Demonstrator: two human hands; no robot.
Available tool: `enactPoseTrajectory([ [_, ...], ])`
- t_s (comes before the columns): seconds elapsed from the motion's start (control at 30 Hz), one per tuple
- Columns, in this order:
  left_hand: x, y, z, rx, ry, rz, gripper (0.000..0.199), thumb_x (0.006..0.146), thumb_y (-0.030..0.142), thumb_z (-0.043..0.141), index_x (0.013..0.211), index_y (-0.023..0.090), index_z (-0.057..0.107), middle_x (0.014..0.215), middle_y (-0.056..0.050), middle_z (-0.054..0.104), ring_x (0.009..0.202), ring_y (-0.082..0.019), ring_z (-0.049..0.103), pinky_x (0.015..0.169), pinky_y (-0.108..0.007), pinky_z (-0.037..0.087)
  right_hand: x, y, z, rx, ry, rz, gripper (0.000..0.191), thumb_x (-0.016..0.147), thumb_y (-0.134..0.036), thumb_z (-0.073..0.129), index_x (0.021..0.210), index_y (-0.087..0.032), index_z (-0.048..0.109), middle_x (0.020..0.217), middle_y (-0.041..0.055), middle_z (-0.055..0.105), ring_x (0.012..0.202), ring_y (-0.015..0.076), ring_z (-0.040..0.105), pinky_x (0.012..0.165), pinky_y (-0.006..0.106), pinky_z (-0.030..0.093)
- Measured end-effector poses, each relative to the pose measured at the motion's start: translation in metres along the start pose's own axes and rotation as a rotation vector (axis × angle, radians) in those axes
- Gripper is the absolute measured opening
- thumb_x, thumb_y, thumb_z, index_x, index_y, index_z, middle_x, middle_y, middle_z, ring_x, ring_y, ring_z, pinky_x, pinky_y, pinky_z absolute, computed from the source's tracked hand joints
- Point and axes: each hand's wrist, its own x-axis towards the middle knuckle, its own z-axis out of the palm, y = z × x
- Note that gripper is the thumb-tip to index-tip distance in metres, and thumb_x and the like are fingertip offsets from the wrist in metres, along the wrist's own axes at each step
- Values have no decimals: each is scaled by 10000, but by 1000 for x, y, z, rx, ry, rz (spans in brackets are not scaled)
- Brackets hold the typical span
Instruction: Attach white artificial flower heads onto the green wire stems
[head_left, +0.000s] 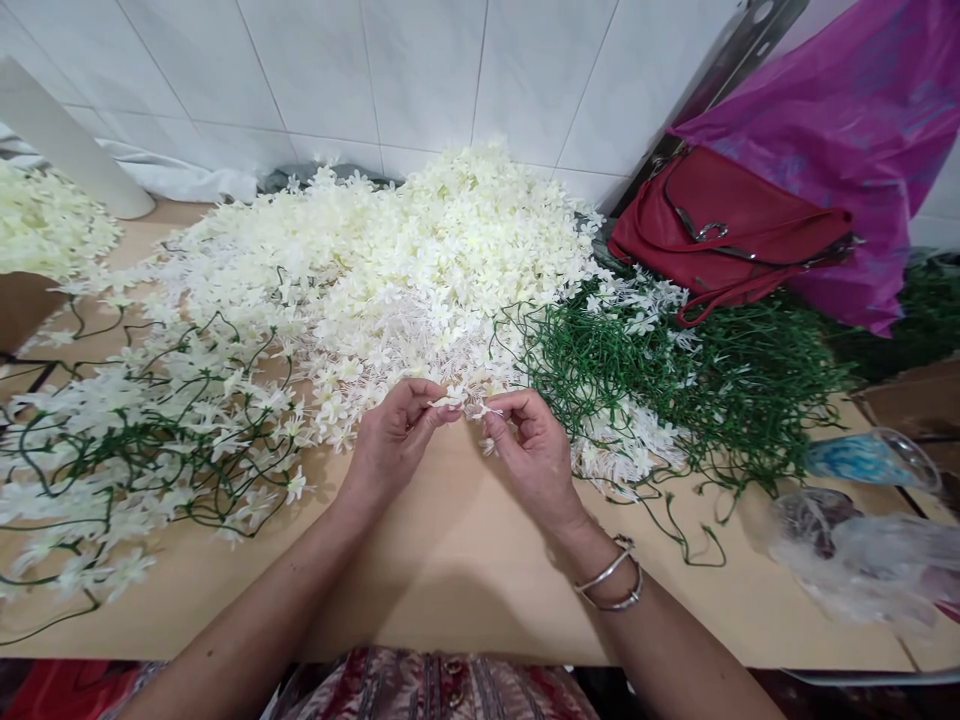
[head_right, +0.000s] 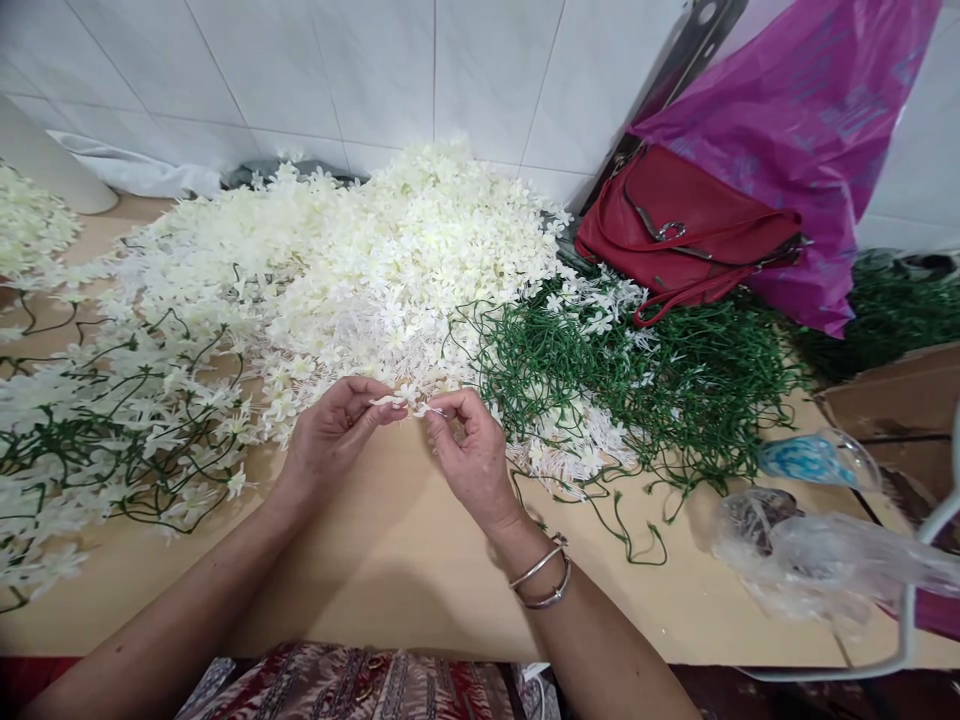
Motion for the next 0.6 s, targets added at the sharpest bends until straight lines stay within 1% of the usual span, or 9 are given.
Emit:
enactPoseTrajectory([
  [0.1, 0, 4, -1, 0, 18, -30, 243, 969, 429, 699, 1026, 210, 612, 798, -11, 795, 815, -196, 805, 798, -289, 574, 0, 0, 0, 4, 3, 7, 23, 996, -269, 669, 1000, -248, 659, 924, 17, 667, 862, 183, 630, 802, 336, 500],
  [0.17, 0, 7, -2, 20, 13, -35, 252, 969, 445, 697, 960, 208, 612, 744, 2, 771, 720, -173, 776, 740, -274, 562, 0, 0, 0, -6, 5, 14, 20, 994, -265, 672, 996, -251, 657, 925, 13, 667, 853, 179, 625, 801, 335, 497],
  [0.27, -1, 11, -3, 108, 9, 0, 252, 988, 431, 672, 885, 211, 608, 668, 32, 702, 609, -129, 687, 658, -246, 510, 0, 1, 0, -13, 2, 19, 17, 993, -263, 671, 994, -254, 656, 917, 7, 662, 846, 176, 622, 799, 334, 494],
  [0.37, -2, 14, -4, 191, 51, 40, 243, 992, 384, 667, 832, 215, 596, 590, 61, 609, 533, -101, 587, 583, -226, 437, 0, 1, 0, -2, -1, 25, 13, 990, -259, 672, 989, -257, 659, 916, 5, 657, 852, 175, 620, 801, 331, 494],
  [0.43, -1, 14, -4, 179, 69, 35, 245, 991, 374, 663, 817, 214, 598, 581, 64, 599, 514, -97, 577, 566, -223, 431, 0, 0, 1, 19, 0, 36, 15, 986, -260, 676, 984, -255, 663, 921, 6, 658, 844, 173, 618, 792, 327, 494],
  [0.5, 0, 13, -3, 143, 64, 16, 234, 992, 391, 657, 845, 211, 627, 610, 53, 642, 524, -104, 617, 591, -228, 468, 0, -2, 2, 53, -9, 61, 29, 980, -271, 685, 982, -250, 665, 912, 8, 661, 820, 170, 618, 771, 323, 496],
  [0.53, 0, 12, -2, 128, 56, 10, 216, 990, 402, 661, 890, 210, 647, 641, 42, 679, 556, -116, 655, 625, -234, 495, 0, -3, 2, 72, -19, 78, 42, 975, -279, 692, 984, -247, 667, 904, 9, 664, 806, 168, 618, 758, 319, 496],
  [0.6, 1, 9, -1, 97, 33, 11, 211, 980, 417, 678, 1017, 210, 662, 728, 15, 753, 680, -151, 735, 722, -255, 541, 1, -6, 3, 112, -41, 104, 69, 966, -296, 708, 984, -241, 671, 889, 9, 672, 779, 162, 618, 732, 311, 496],
])
